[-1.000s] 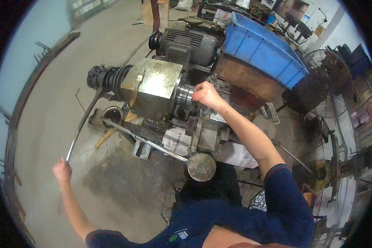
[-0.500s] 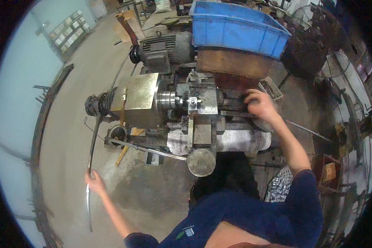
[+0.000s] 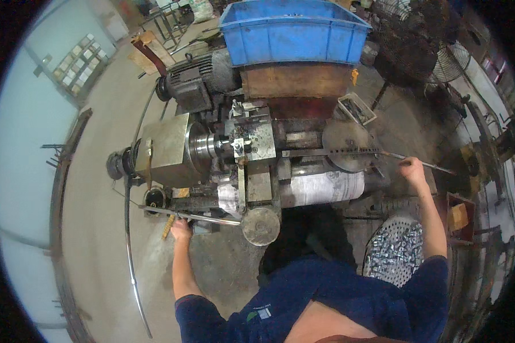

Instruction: The person repeatedly loads small metal parts into a rotating machine using a long metal rod, then removes them and places them into a perforated metal basket. The cycle continues throughout the clip.

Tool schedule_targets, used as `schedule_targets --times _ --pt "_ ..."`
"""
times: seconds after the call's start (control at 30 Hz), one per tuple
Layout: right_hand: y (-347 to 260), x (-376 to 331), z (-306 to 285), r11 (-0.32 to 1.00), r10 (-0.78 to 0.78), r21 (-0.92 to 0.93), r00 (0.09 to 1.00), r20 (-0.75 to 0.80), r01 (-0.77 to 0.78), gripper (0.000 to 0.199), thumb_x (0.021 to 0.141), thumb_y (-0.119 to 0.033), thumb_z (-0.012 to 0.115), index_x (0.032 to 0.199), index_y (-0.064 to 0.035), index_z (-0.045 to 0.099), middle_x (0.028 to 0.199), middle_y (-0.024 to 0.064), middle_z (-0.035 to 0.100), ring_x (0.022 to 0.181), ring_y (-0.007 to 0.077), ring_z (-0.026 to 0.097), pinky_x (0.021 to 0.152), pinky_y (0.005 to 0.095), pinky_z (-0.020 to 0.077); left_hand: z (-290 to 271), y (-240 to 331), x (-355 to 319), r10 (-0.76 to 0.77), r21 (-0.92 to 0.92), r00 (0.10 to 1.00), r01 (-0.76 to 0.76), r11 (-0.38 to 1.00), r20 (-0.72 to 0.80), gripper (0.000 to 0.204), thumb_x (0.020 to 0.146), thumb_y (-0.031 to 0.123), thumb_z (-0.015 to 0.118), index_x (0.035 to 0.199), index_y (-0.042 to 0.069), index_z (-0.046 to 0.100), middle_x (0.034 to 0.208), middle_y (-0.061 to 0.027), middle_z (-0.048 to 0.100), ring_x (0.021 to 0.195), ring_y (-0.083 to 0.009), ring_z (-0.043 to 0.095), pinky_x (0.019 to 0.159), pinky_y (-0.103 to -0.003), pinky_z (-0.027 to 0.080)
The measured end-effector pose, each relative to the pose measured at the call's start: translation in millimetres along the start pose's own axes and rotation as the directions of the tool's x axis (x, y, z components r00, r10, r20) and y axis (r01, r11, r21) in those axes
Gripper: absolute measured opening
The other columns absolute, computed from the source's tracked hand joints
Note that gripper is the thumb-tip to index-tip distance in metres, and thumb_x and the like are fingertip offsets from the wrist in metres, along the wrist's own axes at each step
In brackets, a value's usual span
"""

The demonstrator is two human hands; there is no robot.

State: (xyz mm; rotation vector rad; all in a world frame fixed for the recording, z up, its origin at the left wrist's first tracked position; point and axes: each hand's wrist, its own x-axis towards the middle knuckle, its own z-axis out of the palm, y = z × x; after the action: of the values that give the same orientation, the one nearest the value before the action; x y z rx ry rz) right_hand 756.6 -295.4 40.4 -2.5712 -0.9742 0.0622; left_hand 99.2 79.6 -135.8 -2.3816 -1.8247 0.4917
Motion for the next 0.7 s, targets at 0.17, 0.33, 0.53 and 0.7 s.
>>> schedule_targets --times 0.17,0.33,0.53,0.7 --pt "96 33 23 0.910 0.071 -0.403 0.994 -0.081 -0.098 0.046 0.061 -0.015 0.056 0.106 -0.0049 0.057 0.114 0.0167 0.052 0.105 0.0330 0.049 0.090 0.0379 0.0392 -16 -16 -25 -0.163 -0.406 0.986 0.142 0.903 -0.017 0.033 0.069 0.022 0.065 0.101 0.013 0.062 0.085 -0.0123 0.064 0.080 -0.0281 0.061 0.071 -0.038 0.047" --pt "125 40 37 0.807 0.189 -0.563 0.981 -0.036 -0.176 0.049 0.063 -0.017 0.062 0.109 -0.0035 0.052 0.114 0.0140 0.051 0.107 0.0301 0.047 0.093 0.0372 0.0380 -33 -58 -31 -0.246 -0.920 0.969 0.086 0.383 -0.012 0.032 0.077 0.023 0.061 0.096 -0.003 0.058 0.072 -0.0147 0.063 0.061 -0.0224 0.062 0.054 -0.031 0.048" --pt "128 3 44 0.788 0.128 -0.597 0.988 -0.084 -0.152 0.033 0.062 -0.016 0.060 0.093 -0.0031 0.055 0.096 0.0142 0.058 0.093 0.0289 0.055 0.081 0.0384 0.0433 -99 -20 -29 -0.269 -0.989 0.953 0.126 -0.074 0.141 0.047 0.084 0.037 0.054 0.094 -0.009 0.052 0.069 -0.0170 0.060 0.052 -0.0217 0.060 0.046 -0.028 0.049" --pt "114 -100 53 0.895 0.055 -0.428 0.984 -0.167 -0.123 0.025 0.053 -0.017 0.062 0.076 -0.0069 0.055 0.065 0.0129 0.059 0.063 0.0322 0.058 0.058 0.0415 0.0470 -100 14 -18 -0.325 -0.984 0.935 0.100 -0.146 0.143 0.048 0.083 0.039 0.052 0.085 -0.009 0.050 0.062 -0.0158 0.058 0.046 -0.0231 0.059 0.036 -0.030 0.047"
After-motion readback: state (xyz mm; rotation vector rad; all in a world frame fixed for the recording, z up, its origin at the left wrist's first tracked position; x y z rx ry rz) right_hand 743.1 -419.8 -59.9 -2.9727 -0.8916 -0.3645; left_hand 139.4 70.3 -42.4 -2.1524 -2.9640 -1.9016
